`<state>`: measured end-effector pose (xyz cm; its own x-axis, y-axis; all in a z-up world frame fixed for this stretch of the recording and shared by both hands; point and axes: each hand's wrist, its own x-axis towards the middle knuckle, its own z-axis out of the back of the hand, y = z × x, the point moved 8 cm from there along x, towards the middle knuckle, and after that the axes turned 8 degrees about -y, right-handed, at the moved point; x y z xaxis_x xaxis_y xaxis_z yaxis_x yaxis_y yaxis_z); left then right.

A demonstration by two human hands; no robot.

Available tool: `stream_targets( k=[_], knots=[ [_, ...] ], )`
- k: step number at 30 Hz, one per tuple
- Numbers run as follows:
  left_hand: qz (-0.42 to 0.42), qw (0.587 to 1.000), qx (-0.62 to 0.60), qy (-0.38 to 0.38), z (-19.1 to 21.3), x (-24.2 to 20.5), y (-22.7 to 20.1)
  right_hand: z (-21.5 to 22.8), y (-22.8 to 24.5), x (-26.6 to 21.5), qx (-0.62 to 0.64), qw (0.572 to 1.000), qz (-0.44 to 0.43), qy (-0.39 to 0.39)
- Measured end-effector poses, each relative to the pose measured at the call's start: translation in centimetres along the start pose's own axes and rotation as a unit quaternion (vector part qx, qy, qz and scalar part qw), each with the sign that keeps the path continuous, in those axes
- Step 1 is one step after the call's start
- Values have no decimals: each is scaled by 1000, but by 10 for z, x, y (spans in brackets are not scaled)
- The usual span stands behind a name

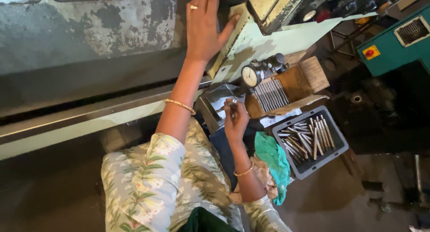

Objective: The person repeatedly picks up metal rods from a bin, wipes them with a cloth, and rubs them against a textured metal surface on a machine. The person then opens a machine door, places the rod inside, and closes the door before repeating the process with another rod.

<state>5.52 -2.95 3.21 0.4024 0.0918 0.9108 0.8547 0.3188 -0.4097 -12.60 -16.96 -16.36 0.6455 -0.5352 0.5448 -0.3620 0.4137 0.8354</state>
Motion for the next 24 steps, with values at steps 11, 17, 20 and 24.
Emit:
stream_targets(
  k=[11, 17, 20, 24],
  knots=[
    [-55, 997, 55, -28, -6, -3, 1, -9, 9, -1, -213, 976, 5, 54],
    [-54, 998, 36, -19, -4, -2, 0, -8, -1, -3, -245, 967, 14, 73],
    [-51, 998, 28, -15, -2, -1, 0, -3, -1, 2, -256, 963, 9, 80],
    [-59, 997, 34, -27, 0, -1, -3, -2, 9, 5, -257, 961, 44, 87]
  ],
)
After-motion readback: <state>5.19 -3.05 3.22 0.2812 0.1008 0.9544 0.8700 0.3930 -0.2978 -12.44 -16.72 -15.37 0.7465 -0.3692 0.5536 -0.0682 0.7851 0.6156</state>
